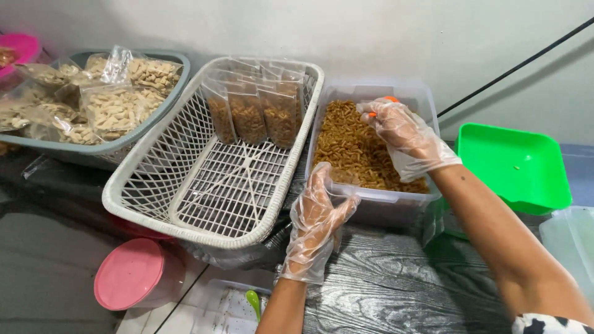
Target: Packaging dried insects by scooping them into bags and weighing them on a digital scale.
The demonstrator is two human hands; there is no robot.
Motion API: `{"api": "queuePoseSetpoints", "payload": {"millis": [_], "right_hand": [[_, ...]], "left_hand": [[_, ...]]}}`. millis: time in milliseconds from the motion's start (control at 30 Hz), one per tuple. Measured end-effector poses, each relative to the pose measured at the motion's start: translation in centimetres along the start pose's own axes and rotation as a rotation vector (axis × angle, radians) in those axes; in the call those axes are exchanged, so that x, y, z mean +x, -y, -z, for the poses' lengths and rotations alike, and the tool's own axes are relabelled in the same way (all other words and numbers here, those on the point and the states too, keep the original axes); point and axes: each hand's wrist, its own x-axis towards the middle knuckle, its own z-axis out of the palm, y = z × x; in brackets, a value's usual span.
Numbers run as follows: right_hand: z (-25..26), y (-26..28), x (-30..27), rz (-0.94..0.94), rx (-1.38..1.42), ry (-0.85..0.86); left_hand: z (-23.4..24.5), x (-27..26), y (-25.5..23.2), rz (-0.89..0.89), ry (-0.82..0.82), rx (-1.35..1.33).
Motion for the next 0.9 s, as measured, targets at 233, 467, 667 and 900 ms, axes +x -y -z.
{"api": "queuePoseSetpoints", "payload": {"millis": [233,467,667,900], "right_hand": [[-5.1,-3.4,1.4,-0.214,-0.239,0.119],[-1.7,3.7,-3.8,-0.165,-0.199,0.272],[7.8,13.8,-5.7,-0.248,0.087,0.281],[0.1,0.9,3.6,-0.066,-0.066,-0.023]], "left_hand": [[0.7,-0.1,-0.7,0.027,0.055,-0.042],[1.1,0.0,-1.2,0.073,0.069,-0.029],[1.1,-0.2,-1.4,0.058,0.021,-0.038],[1.1,-0.5,-1.0,0.056,0.055,-0.062]]}}
